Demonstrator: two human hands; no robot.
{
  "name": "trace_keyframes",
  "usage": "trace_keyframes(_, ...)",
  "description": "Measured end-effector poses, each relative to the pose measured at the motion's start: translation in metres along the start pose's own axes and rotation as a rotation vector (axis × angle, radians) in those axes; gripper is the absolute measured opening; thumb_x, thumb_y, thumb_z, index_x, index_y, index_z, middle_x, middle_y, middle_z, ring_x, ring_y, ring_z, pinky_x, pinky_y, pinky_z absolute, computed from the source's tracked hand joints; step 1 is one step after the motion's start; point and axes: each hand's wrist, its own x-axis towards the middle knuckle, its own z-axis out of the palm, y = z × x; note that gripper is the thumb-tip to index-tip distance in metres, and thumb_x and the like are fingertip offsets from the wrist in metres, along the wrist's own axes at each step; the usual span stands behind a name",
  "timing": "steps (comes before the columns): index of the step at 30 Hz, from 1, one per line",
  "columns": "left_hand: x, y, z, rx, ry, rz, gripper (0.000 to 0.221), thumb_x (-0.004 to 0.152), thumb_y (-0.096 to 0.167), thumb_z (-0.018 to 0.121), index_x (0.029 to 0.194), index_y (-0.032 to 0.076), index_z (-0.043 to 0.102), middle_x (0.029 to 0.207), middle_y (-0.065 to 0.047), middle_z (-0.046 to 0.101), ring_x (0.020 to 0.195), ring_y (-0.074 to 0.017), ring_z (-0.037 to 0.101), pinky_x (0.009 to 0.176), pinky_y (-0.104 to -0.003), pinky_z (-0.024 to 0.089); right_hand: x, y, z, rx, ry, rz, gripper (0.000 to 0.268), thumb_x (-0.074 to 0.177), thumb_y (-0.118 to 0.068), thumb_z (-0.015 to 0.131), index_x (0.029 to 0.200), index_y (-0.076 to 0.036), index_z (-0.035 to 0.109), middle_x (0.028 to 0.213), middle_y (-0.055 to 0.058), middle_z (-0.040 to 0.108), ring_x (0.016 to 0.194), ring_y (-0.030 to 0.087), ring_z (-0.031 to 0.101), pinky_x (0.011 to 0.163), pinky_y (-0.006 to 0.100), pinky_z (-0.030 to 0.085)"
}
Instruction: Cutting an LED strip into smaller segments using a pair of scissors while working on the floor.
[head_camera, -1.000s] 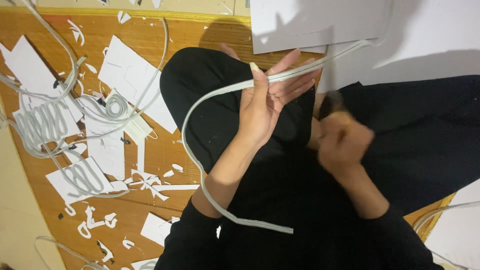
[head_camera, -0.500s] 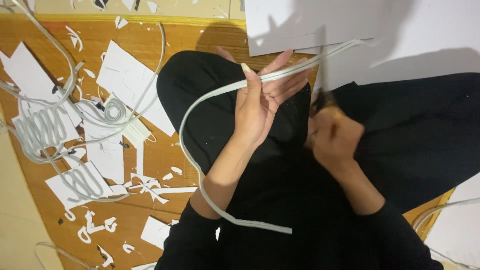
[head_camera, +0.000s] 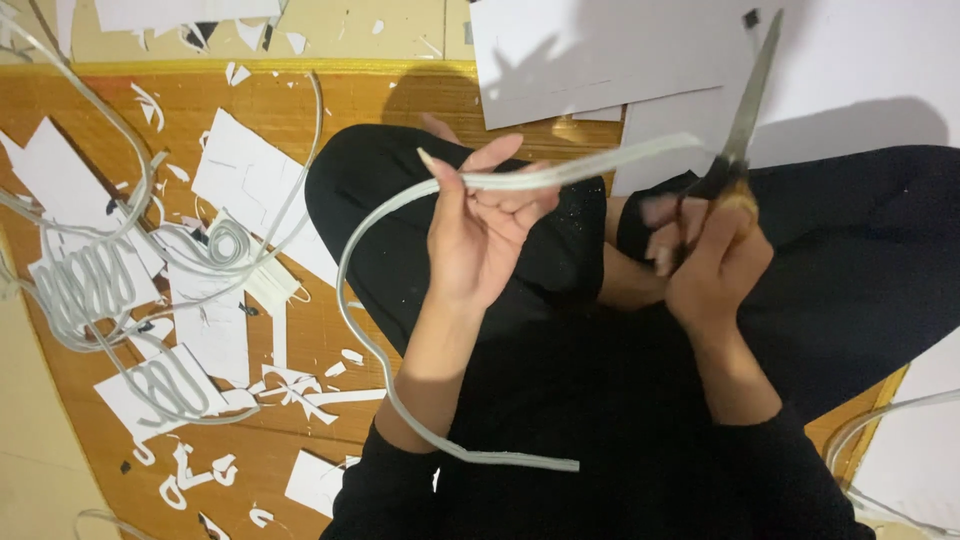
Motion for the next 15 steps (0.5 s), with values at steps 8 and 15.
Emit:
trace_keyframes(8,-0.011,0.029,0.006,0.226,-0.012,0.111,0.053,0.102,0.039,0.023,0.115,-0.002,0.055,0.099,-0.024,0.065,0.085,-0.0266,0.068,0.08,-0.035,0.057,0.013,-0.018,-0.03,0.424,-0.128,-0.118,0.028,0.106,-0.041,0.033,0.122,-0.019,0.042,0.154,0.009,0.033,0.058,0.006,0.049,0.063,0.025,0.051)
trace_keyframes(15,-0.023,0.07,0.034,0.461,0.181,0.316,0.049,0.097,0.045,0.029,0.1,0.006,0.059,0.061,-0.007,0.058,0.066,-0.0167,0.063,0.05,-0.019,0.038,0.016,-0.053,-0.049,0.479,0.105,0.088,0.032,0.098,-0.05,0.039,0.082,-0.022,0.041,0.117,-0.004,0.058,0.064,0.002,0.049,0.06,0.016,0.043)
